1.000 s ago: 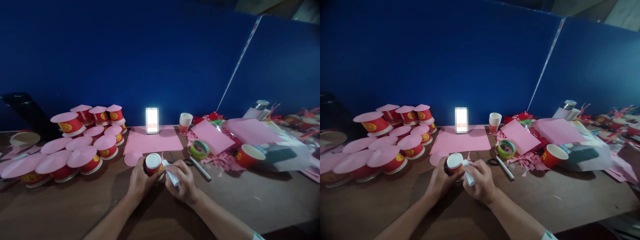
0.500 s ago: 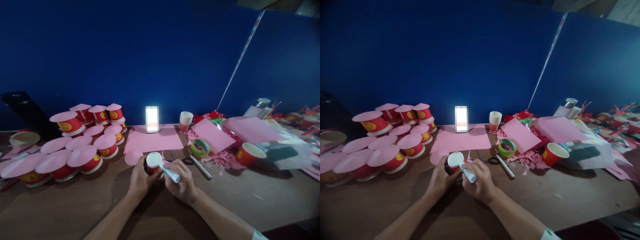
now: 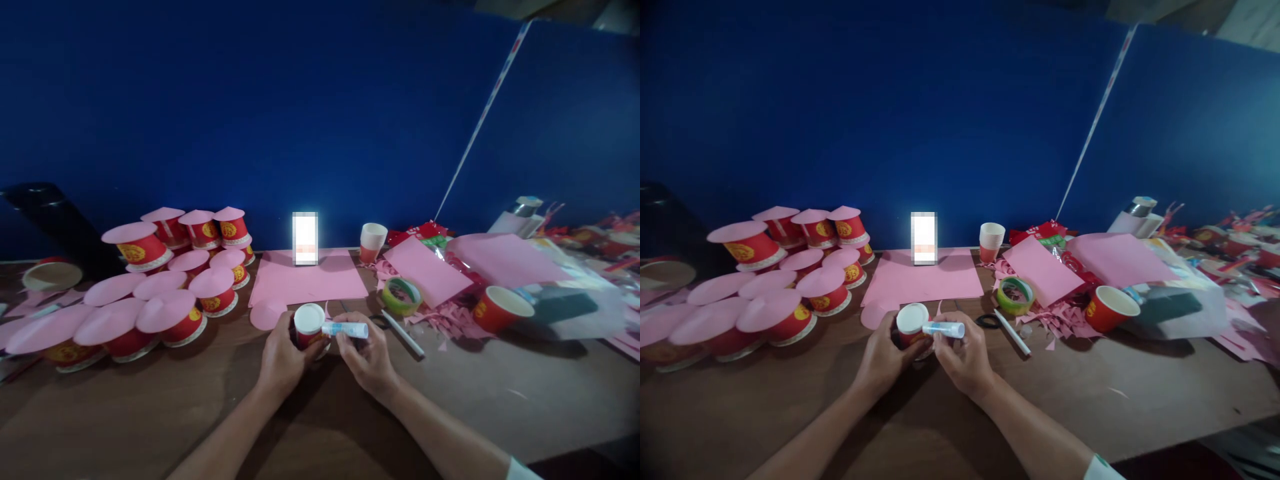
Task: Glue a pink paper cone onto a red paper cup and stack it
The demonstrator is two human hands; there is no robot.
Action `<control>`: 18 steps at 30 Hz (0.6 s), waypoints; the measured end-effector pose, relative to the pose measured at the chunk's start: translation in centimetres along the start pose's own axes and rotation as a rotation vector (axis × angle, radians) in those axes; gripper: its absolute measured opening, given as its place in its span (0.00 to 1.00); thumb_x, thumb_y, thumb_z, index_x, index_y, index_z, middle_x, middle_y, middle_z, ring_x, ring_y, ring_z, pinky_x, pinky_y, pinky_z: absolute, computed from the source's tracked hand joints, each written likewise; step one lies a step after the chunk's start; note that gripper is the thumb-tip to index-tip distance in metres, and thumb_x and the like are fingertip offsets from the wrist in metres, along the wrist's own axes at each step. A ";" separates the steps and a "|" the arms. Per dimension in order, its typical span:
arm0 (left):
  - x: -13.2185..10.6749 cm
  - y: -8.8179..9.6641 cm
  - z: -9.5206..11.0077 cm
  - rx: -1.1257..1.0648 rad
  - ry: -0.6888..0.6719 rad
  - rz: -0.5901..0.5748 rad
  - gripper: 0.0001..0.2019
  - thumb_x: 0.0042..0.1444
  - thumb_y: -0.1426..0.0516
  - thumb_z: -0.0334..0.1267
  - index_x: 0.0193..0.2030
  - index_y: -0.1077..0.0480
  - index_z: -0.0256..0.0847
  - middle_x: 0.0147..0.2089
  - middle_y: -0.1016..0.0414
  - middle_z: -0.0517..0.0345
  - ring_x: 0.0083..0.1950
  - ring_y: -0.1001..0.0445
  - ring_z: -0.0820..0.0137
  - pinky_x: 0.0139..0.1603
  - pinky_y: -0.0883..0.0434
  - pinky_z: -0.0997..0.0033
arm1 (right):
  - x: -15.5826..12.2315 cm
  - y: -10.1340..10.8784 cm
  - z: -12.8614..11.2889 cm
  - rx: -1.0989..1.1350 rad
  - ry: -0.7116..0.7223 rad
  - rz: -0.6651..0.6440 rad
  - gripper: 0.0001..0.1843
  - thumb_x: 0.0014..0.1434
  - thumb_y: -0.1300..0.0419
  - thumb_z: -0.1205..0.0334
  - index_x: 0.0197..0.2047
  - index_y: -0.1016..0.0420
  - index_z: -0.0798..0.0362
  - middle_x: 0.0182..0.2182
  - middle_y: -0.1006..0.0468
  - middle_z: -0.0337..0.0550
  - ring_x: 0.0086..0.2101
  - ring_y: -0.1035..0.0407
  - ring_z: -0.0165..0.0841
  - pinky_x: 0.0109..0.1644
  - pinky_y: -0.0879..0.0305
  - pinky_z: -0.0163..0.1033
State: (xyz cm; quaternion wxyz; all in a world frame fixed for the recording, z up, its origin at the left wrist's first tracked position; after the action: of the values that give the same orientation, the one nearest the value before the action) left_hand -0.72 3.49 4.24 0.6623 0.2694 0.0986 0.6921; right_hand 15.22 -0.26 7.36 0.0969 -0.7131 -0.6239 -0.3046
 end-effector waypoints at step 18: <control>-0.2 -0.3 0.6 0.014 -0.166 0.013 0.26 0.46 0.41 0.42 0.52 0.39 0.39 0.49 0.31 0.49 0.50 0.31 0.61 0.52 0.34 0.59 | 1.8 3.0 3.5 -0.276 -0.122 0.169 0.09 0.54 0.44 0.63 0.40 0.34 0.54 0.32 0.26 0.41 0.31 0.31 0.32 0.37 0.35 0.35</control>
State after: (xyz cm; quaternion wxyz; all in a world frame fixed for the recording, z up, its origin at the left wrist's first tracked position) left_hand -0.19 3.22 4.60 0.6620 0.3310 0.0464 0.6709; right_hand 19.22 2.45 6.29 -0.0146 -0.7868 -0.5186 -0.3343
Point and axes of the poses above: each hand's wrist, its own x-axis towards the middle knuckle, its own y-axis out of the back of the hand, z = x × y, the point moved 9 cm from there along x, towards the middle knuckle
